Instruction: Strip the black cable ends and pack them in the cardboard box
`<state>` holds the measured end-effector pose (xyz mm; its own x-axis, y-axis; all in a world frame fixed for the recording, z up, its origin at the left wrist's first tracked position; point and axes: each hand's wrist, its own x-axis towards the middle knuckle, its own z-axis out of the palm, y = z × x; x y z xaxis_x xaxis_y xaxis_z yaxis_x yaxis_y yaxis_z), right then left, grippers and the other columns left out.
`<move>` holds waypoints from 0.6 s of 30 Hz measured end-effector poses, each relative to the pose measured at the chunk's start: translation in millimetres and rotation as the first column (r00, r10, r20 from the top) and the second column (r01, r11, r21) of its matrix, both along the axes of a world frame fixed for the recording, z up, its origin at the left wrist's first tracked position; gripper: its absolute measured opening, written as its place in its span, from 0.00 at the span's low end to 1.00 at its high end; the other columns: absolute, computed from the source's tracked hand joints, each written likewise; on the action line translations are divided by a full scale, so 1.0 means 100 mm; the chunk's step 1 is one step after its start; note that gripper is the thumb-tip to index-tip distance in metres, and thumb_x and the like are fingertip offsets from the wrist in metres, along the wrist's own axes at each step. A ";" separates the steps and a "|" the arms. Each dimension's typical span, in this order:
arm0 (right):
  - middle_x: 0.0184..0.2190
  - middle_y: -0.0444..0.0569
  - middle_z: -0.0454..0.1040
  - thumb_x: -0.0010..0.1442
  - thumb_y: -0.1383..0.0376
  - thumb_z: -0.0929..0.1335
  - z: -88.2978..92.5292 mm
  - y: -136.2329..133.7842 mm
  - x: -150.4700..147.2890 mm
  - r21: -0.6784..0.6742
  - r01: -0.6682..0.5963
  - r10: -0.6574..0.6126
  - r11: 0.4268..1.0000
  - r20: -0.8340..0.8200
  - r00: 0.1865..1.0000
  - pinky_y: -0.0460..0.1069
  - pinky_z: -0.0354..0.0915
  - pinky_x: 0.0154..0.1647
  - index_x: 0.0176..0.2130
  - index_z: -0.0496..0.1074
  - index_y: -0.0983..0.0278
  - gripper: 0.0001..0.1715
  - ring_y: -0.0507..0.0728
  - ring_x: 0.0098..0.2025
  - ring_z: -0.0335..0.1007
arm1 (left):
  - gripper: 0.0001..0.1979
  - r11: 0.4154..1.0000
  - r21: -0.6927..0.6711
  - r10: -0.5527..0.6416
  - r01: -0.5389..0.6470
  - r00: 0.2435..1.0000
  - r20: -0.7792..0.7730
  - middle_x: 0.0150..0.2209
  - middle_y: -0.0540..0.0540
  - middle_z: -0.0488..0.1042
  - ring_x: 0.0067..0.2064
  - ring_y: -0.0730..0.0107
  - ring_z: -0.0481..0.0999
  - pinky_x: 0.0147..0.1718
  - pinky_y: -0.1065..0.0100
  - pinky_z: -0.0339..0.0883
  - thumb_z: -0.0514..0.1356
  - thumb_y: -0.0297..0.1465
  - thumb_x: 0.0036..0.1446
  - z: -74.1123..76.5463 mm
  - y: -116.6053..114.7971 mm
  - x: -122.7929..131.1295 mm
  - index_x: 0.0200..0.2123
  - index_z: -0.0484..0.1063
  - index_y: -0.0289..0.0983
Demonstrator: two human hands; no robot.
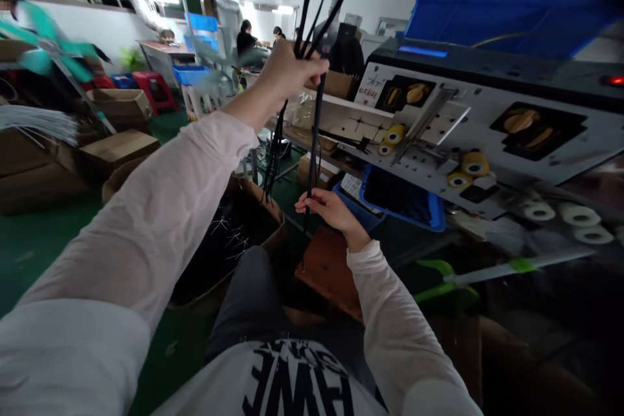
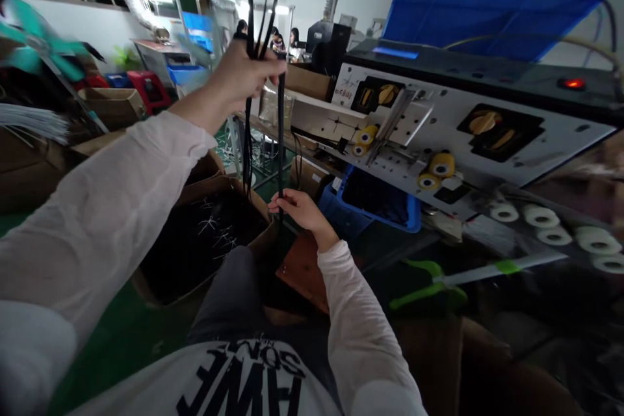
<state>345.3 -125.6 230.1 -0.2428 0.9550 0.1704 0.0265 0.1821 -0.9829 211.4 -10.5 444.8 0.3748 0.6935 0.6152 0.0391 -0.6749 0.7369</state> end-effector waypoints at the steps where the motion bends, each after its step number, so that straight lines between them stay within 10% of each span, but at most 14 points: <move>1: 0.36 0.50 0.77 0.56 0.54 0.69 -0.12 -0.01 0.00 -0.016 -0.004 0.004 1.000 0.024 1.000 0.51 0.69 0.43 0.37 0.70 0.66 0.17 0.55 0.39 0.75 | 0.05 1.000 0.025 0.004 -0.004 1.000 0.008 0.24 0.49 0.72 0.24 0.82 0.66 0.38 0.67 0.67 0.63 0.27 0.52 0.04 0.02 0.00 0.28 0.71 0.31; 12: 0.38 0.51 0.77 0.60 0.65 0.62 -1.25 -0.12 0.05 -0.194 -0.013 0.065 0.981 0.264 0.962 0.47 0.67 0.37 0.38 0.70 0.65 0.09 0.53 0.40 0.74 | 0.18 0.986 0.086 0.143 -0.139 0.989 -0.042 0.26 0.50 0.69 0.41 0.61 0.75 0.34 0.75 0.58 0.59 0.29 0.50 0.39 0.22 0.18 0.39 0.69 0.15; 18: 0.36 0.50 0.76 0.57 0.69 0.63 -1.57 -0.15 0.07 -0.293 0.036 0.054 0.955 0.295 0.954 0.49 0.69 0.36 0.36 0.70 0.65 0.07 0.55 0.38 0.74 | 0.26 0.979 -0.068 0.183 -0.192 0.976 -0.120 0.42 0.41 0.65 0.58 0.40 0.55 0.32 0.80 0.40 0.38 0.24 0.57 0.48 0.27 0.17 0.51 0.61 0.10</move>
